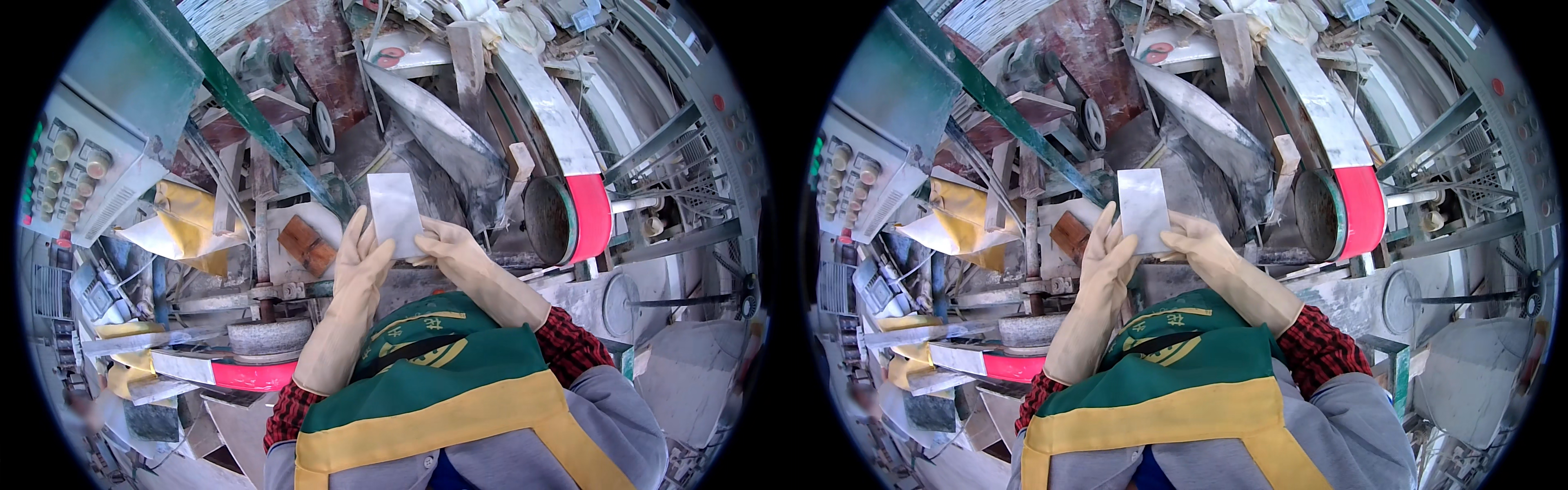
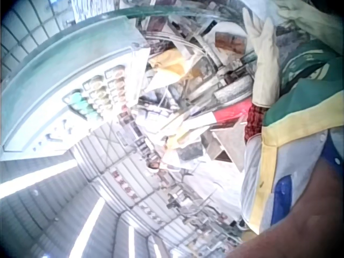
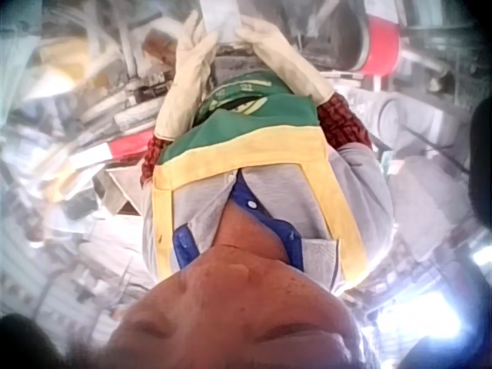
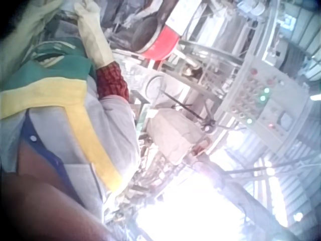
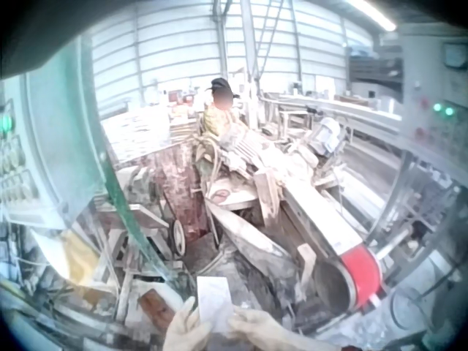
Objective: The person repeatedly picks up small rectangular tiles and rubs their edges against a moving sanding belt on a machine. They handle the tiles one at a time, flipping them to sand different sides, and occasionally inspect the edges before placing them back on the machine.
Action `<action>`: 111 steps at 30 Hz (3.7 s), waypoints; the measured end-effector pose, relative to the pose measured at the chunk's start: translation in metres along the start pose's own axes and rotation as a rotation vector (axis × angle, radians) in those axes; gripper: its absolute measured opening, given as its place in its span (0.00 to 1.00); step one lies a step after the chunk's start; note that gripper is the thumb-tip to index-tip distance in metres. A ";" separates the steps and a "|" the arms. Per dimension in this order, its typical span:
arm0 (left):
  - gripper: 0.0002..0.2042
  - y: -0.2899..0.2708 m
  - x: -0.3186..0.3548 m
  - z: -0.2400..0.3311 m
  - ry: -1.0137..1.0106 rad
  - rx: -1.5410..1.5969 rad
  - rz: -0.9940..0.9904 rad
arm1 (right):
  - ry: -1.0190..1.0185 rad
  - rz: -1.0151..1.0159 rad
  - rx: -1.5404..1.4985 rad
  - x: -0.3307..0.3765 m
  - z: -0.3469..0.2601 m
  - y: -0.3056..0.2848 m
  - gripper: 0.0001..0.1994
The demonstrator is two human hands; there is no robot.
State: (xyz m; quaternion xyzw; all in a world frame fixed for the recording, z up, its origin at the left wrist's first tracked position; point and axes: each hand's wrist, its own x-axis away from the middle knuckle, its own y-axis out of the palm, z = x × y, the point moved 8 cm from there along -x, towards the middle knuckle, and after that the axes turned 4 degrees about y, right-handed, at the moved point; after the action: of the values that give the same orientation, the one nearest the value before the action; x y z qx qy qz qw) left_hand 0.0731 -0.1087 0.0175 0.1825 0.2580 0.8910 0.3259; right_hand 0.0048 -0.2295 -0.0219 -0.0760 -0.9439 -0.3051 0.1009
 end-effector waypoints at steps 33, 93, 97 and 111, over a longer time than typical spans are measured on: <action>0.29 -0.010 0.015 0.017 -0.083 -0.152 -0.113 | 0.138 0.047 0.074 0.001 0.018 -0.004 0.27; 0.39 -0.403 0.294 0.101 0.016 -0.848 1.381 | 0.198 0.435 0.449 -0.001 0.110 -0.170 0.23; 0.37 -0.273 0.206 0.098 0.168 -0.913 0.864 | 0.194 0.243 0.462 -0.029 0.103 -0.112 0.23; 0.28 -0.005 -0.009 -0.031 -0.070 0.018 0.080 | -0.015 0.168 0.338 0.013 -0.012 -0.021 0.26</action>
State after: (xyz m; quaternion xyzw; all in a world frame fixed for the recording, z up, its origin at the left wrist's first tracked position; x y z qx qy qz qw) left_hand 0.0672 -0.1222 -0.0118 0.2268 0.2469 0.8940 0.2972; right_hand -0.0107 -0.2523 -0.0206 -0.1388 -0.9728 -0.1319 0.1304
